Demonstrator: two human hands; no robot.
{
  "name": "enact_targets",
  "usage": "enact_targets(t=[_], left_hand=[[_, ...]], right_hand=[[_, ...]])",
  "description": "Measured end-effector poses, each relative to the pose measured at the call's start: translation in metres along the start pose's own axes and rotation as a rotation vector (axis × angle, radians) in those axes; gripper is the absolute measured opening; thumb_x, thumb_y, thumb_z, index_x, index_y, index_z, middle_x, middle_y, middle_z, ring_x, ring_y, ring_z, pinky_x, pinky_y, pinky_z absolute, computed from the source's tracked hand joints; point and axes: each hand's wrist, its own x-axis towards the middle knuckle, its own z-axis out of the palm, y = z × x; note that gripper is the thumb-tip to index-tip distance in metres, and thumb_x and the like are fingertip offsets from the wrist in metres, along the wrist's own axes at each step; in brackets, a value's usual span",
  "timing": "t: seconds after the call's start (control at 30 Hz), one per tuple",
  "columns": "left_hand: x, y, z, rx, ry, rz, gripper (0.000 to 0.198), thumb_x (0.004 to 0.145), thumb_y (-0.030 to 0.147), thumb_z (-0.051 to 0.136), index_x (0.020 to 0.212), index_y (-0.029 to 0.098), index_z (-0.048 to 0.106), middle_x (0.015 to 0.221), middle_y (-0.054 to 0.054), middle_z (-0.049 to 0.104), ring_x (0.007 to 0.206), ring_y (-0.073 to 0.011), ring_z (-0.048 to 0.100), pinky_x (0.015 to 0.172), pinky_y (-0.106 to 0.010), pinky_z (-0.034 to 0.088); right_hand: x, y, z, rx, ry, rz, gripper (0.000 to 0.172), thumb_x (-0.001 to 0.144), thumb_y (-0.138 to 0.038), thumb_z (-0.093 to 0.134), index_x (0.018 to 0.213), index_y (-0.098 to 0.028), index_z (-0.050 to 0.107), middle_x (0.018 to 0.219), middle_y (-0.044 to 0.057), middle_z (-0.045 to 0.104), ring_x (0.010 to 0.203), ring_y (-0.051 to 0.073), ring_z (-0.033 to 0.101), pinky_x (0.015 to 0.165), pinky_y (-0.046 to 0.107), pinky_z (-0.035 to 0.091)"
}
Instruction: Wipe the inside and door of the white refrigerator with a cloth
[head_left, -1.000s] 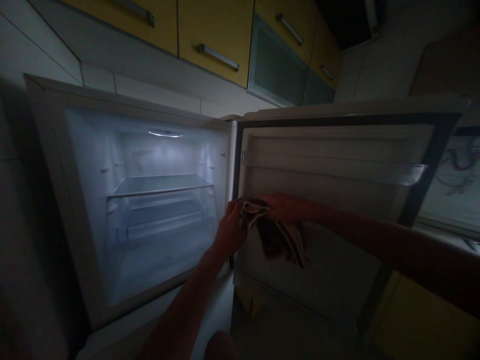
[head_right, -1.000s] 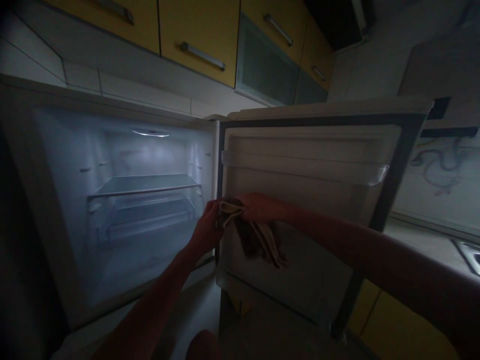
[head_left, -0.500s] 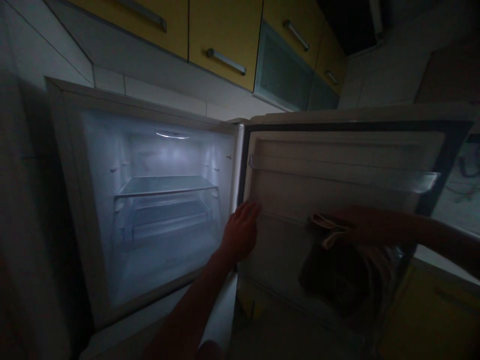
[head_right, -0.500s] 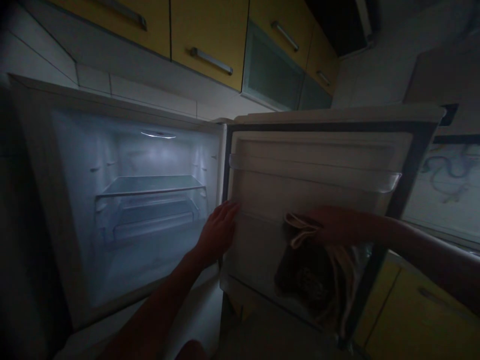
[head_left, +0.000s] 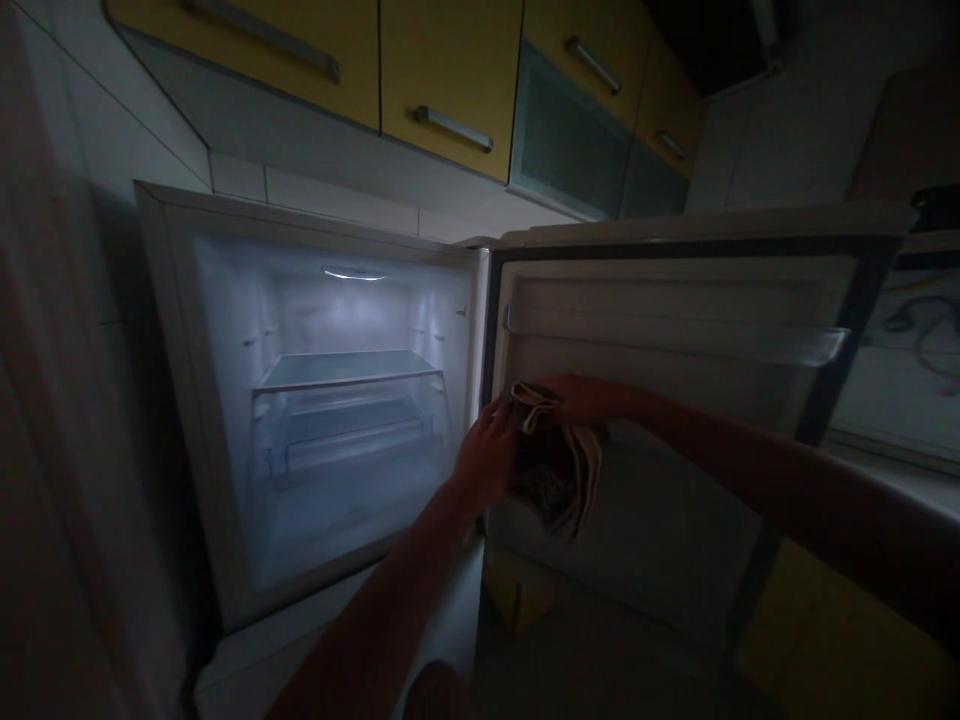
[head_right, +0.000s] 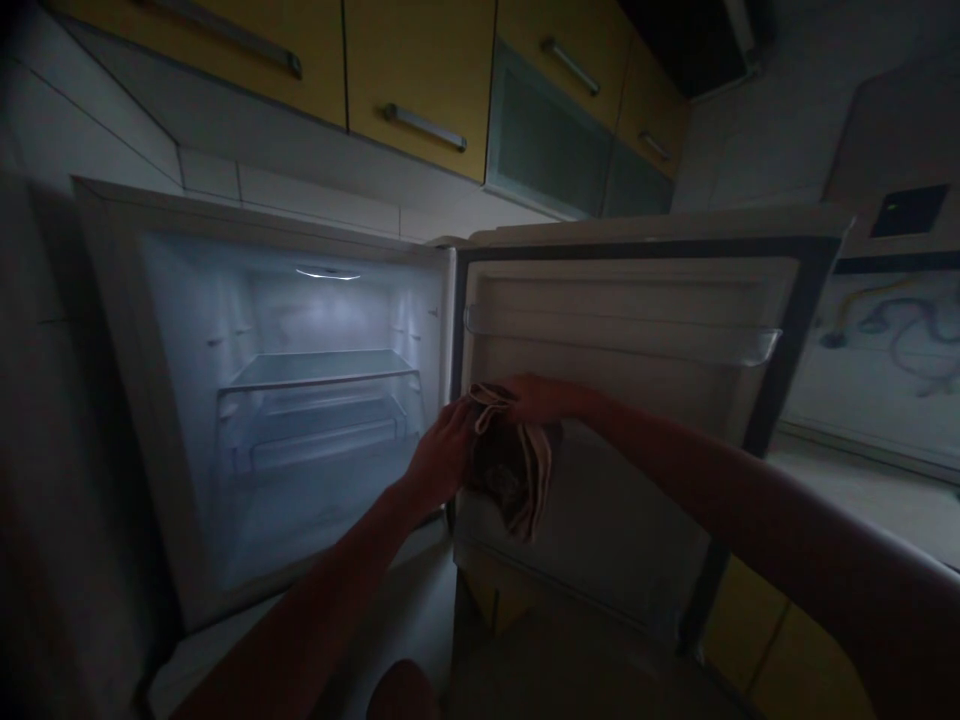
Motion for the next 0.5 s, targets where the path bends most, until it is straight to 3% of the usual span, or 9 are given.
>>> enact_targets(t=[0.1, 0.2, 0.27, 0.37, 0.5], left_hand=[[-0.002, -0.006, -0.006, -0.064, -0.011, -0.054, 0.061, 0.093, 0.005, 0.053, 0.154, 0.015, 0.053, 0.161, -0.019, 0.056, 0.157, -0.0338, 0.044, 0.129, -0.056, 0.044], [-0.001, -0.002, -0.008, -0.214, 0.051, -0.161, 0.045, 0.104, 0.015, 0.046, 0.147, 0.018, 0.06, 0.152, -0.015, 0.065, 0.153, -0.0311, 0.05, 0.128, -0.057, 0.044], [0.004, 0.01, -0.008, -0.363, 0.162, -0.273, 0.038, 0.11, 0.031, 0.044, 0.141, 0.022, 0.065, 0.145, -0.013, 0.07, 0.146, -0.0299, 0.057, 0.126, -0.057, 0.045], [0.017, 0.039, -0.011, -0.678, 0.27, -0.367, 0.045, 0.106, 0.052, 0.058, 0.142, 0.025, 0.064, 0.146, -0.012, 0.069, 0.141, -0.0299, 0.061, 0.123, -0.056, 0.046], [0.033, 0.079, -0.025, -1.271, 0.157, -0.348, 0.064, 0.092, 0.064, 0.075, 0.138, 0.02, 0.065, 0.141, -0.013, 0.073, 0.133, -0.0318, 0.067, 0.112, -0.049, 0.055]], right_hand=[[-0.009, -0.005, -0.009, 0.025, -0.016, -0.025, 0.046, 0.093, -0.045, 0.07, 0.131, -0.019, 0.072, 0.132, 0.008, 0.077, 0.119, 0.029, 0.073, 0.1, 0.034, 0.055], [-0.046, -0.013, -0.026, -0.105, 0.036, 0.028, 0.041, 0.095, -0.041, 0.064, 0.129, -0.02, 0.071, 0.122, 0.011, 0.079, 0.111, 0.03, 0.076, 0.093, 0.035, 0.055], [-0.069, -0.02, -0.036, -0.153, 0.17, 0.038, 0.045, 0.093, -0.036, 0.062, 0.135, -0.02, 0.066, 0.116, 0.011, 0.08, 0.104, 0.03, 0.076, 0.089, 0.035, 0.054], [-0.085, -0.035, -0.045, -0.079, 0.467, -0.003, 0.048, 0.088, -0.031, 0.059, 0.135, -0.02, 0.062, 0.113, 0.009, 0.079, 0.101, 0.031, 0.075, 0.087, 0.036, 0.054], [-0.077, -0.055, -0.04, -0.005, 0.693, -0.017, 0.047, 0.09, -0.034, 0.054, 0.134, -0.02, 0.064, 0.113, 0.011, 0.076, 0.104, 0.034, 0.072, 0.094, 0.042, 0.056]])
